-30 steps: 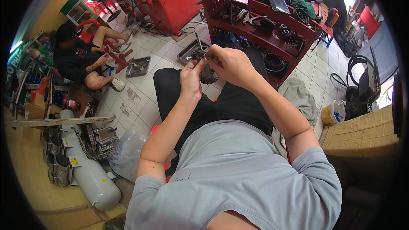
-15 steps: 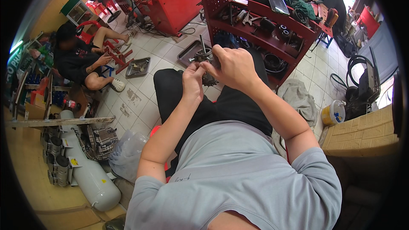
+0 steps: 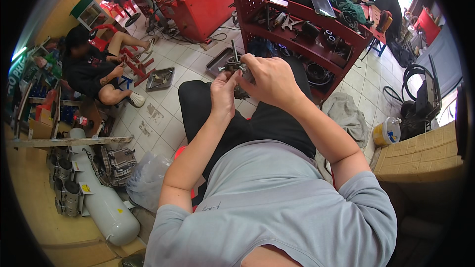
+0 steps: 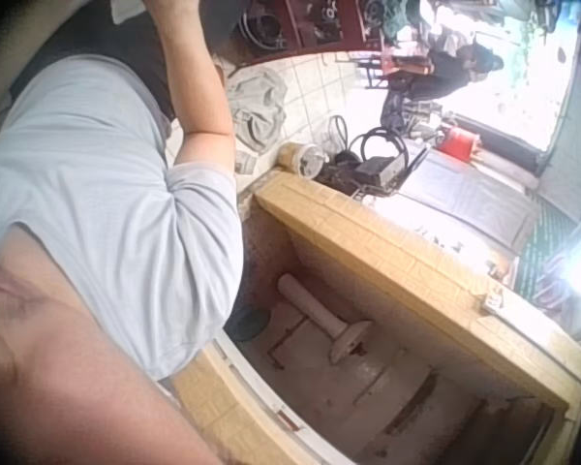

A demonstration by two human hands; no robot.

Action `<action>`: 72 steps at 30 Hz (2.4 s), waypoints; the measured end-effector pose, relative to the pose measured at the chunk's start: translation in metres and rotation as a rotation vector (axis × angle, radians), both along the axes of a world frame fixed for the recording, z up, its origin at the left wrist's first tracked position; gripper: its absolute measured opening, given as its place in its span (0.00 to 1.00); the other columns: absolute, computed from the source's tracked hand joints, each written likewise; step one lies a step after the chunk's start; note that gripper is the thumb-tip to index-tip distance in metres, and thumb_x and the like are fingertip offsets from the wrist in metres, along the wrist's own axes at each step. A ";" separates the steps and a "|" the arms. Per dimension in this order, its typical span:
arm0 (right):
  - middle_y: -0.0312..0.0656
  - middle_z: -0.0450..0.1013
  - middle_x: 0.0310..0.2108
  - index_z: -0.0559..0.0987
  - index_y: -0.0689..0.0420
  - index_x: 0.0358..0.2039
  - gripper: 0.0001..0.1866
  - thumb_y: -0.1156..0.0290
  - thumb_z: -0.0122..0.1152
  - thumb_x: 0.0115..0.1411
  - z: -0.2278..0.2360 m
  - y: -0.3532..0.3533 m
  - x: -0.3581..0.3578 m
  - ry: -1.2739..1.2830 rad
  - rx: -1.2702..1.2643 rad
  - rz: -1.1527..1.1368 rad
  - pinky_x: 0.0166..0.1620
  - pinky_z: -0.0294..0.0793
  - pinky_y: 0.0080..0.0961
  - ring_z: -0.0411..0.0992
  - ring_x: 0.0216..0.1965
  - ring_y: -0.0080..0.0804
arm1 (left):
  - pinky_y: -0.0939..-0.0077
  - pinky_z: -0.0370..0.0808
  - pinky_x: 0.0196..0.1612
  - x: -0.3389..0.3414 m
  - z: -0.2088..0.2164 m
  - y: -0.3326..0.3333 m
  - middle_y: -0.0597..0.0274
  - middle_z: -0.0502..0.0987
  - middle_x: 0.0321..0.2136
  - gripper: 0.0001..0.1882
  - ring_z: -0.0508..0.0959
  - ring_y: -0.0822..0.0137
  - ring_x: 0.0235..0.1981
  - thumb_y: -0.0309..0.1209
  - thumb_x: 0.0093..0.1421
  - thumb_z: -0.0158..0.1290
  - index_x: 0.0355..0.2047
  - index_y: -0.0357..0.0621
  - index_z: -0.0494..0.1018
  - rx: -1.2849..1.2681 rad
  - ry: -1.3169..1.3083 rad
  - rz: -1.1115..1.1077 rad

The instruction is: The person sits on a low stool in a workshop and assembles a cylindrical mechanical component. They insert a metal rod into the housing, attach a small metal ring, and tighten a screw using their fingers. The person repeatedly picks up and places down small parts from a metal tray on the floor while manipulating the assembly.

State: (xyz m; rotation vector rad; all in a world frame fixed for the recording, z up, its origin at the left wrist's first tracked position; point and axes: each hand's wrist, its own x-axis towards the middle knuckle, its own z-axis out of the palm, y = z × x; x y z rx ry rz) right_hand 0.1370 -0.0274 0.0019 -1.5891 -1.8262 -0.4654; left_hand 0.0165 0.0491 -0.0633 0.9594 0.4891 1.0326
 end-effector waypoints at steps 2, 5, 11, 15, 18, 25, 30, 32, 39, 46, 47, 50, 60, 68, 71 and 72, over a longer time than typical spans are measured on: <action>0.42 0.71 0.16 0.71 0.58 0.28 0.13 0.60 0.59 0.56 -0.006 0.004 0.002 -0.028 0.064 0.045 0.26 0.67 0.34 0.72 0.20 0.40 | 0.85 0.66 0.36 -0.001 -0.001 0.001 0.69 0.75 0.28 0.03 0.71 0.79 0.29 0.24 0.58 0.54 0.33 0.42 0.74 0.016 0.010 -0.006; 0.41 0.71 0.16 0.71 0.57 0.27 0.12 0.62 0.59 0.55 -0.003 -0.001 -0.001 -0.054 -0.071 -0.074 0.27 0.66 0.33 0.72 0.20 0.40 | 0.84 0.66 0.36 -0.002 -0.001 0.001 0.69 0.76 0.28 0.03 0.72 0.79 0.30 0.24 0.58 0.55 0.34 0.41 0.74 0.024 0.026 0.003; 0.39 0.70 0.12 0.71 0.55 0.21 0.14 0.60 0.56 0.58 0.000 -0.003 -0.003 -0.060 0.020 -0.063 0.23 0.62 0.32 0.70 0.15 0.37 | 0.85 0.68 0.37 0.000 -0.006 0.005 0.67 0.77 0.30 0.03 0.73 0.80 0.31 0.23 0.59 0.54 0.34 0.40 0.74 0.016 0.009 0.017; 0.40 0.70 0.11 0.71 0.56 0.21 0.16 0.58 0.56 0.57 -0.008 0.000 0.000 -0.102 0.000 -0.067 0.22 0.62 0.32 0.69 0.13 0.38 | 0.85 0.70 0.37 0.000 -0.009 0.006 0.66 0.78 0.30 0.03 0.74 0.78 0.31 0.23 0.59 0.54 0.34 0.39 0.74 0.056 0.024 0.019; 0.39 0.70 0.12 0.71 0.56 0.22 0.15 0.59 0.57 0.57 -0.007 -0.002 -0.002 -0.093 -0.097 -0.107 0.21 0.62 0.32 0.69 0.12 0.37 | 0.85 0.70 0.37 -0.001 -0.009 0.006 0.66 0.78 0.30 0.03 0.74 0.78 0.31 0.23 0.59 0.54 0.34 0.39 0.74 0.078 0.038 0.032; 0.40 0.69 0.10 0.72 0.56 0.21 0.16 0.59 0.56 0.58 -0.003 -0.001 -0.005 -0.067 0.017 -0.083 0.19 0.62 0.30 0.70 0.13 0.37 | 0.84 0.69 0.40 -0.001 -0.008 0.007 0.65 0.78 0.32 0.04 0.75 0.77 0.33 0.22 0.60 0.53 0.35 0.39 0.75 0.125 -0.003 0.031; 0.40 0.70 0.11 0.71 0.57 0.23 0.13 0.61 0.55 0.57 -0.003 -0.003 -0.005 -0.072 -0.083 -0.130 0.18 0.62 0.31 0.70 0.13 0.37 | 0.85 0.69 0.39 -0.001 -0.006 0.005 0.65 0.78 0.32 0.05 0.75 0.78 0.32 0.23 0.59 0.55 0.36 0.38 0.75 0.112 -0.004 0.034; 0.39 0.69 0.11 0.71 0.56 0.23 0.12 0.63 0.54 0.58 0.005 -0.006 -0.007 -0.039 0.002 -0.109 0.18 0.62 0.32 0.69 0.12 0.37 | 0.86 0.69 0.38 -0.001 -0.006 0.005 0.65 0.78 0.31 0.05 0.75 0.78 0.32 0.24 0.59 0.56 0.36 0.37 0.75 0.120 -0.007 0.037; 0.41 0.69 0.10 0.71 0.56 0.20 0.13 0.63 0.54 0.58 -0.004 -0.003 -0.006 -0.050 -0.023 -0.094 0.17 0.64 0.31 0.70 0.12 0.37 | 0.86 0.70 0.37 -0.001 -0.004 0.004 0.65 0.78 0.31 0.06 0.75 0.79 0.31 0.25 0.59 0.57 0.36 0.36 0.75 0.146 -0.010 0.046; 0.48 0.70 0.13 0.71 0.59 0.18 0.16 0.61 0.55 0.57 0.000 -0.005 -0.010 0.236 -0.087 -0.064 0.21 0.68 0.38 0.71 0.16 0.46 | 0.86 0.70 0.35 -0.003 0.000 0.003 0.65 0.79 0.32 0.06 0.75 0.79 0.30 0.27 0.59 0.58 0.34 0.36 0.77 0.323 0.078 0.133; 0.48 0.70 0.13 0.71 0.59 0.18 0.17 0.61 0.54 0.58 0.004 -0.006 -0.011 0.283 -0.075 -0.036 0.21 0.69 0.38 0.71 0.16 0.46 | 0.85 0.70 0.36 -0.005 0.003 0.003 0.65 0.79 0.32 0.07 0.75 0.77 0.30 0.27 0.58 0.59 0.34 0.36 0.77 0.373 0.143 0.192; 0.49 0.68 0.15 0.74 0.61 0.25 0.14 0.64 0.54 0.60 0.014 -0.012 -0.014 0.484 -0.134 0.071 0.23 0.66 0.35 0.69 0.18 0.46 | 0.81 0.70 0.36 -0.012 0.008 0.006 0.65 0.77 0.31 0.07 0.74 0.74 0.32 0.28 0.55 0.61 0.33 0.37 0.78 0.557 0.281 0.393; 0.47 0.66 0.15 0.71 0.62 0.28 0.09 0.69 0.55 0.59 0.031 -0.039 -0.036 0.642 -0.040 0.309 0.22 0.64 0.32 0.67 0.17 0.43 | 0.71 0.72 0.45 -0.021 0.033 -0.012 0.50 0.68 0.48 0.05 0.73 0.62 0.46 0.24 0.56 0.59 0.31 0.33 0.76 0.809 0.032 0.418; 0.37 0.67 0.14 0.73 0.58 0.27 0.08 0.70 0.63 0.52 0.040 -0.053 -0.036 0.353 0.163 0.321 0.21 0.60 0.25 0.66 0.15 0.31 | 0.69 0.74 0.48 -0.040 0.069 -0.020 0.44 0.66 0.52 0.08 0.73 0.55 0.50 0.22 0.51 0.62 0.33 0.36 0.79 1.211 0.066 0.585; 0.33 0.66 0.14 0.74 0.56 0.27 0.10 0.69 0.68 0.49 0.053 -0.060 -0.039 0.291 0.226 0.316 0.21 0.58 0.22 0.65 0.14 0.26 | 0.65 0.74 0.47 -0.050 0.079 -0.017 0.43 0.68 0.51 0.11 0.73 0.51 0.48 0.23 0.49 0.64 0.34 0.38 0.79 1.368 0.052 0.696; 0.32 0.66 0.14 0.75 0.56 0.27 0.11 0.68 0.68 0.48 0.055 -0.062 -0.040 0.272 0.247 0.323 0.21 0.58 0.22 0.65 0.14 0.25 | 0.65 0.74 0.46 -0.052 0.079 -0.015 0.43 0.68 0.51 0.11 0.73 0.51 0.47 0.23 0.49 0.64 0.34 0.39 0.79 1.406 0.043 0.730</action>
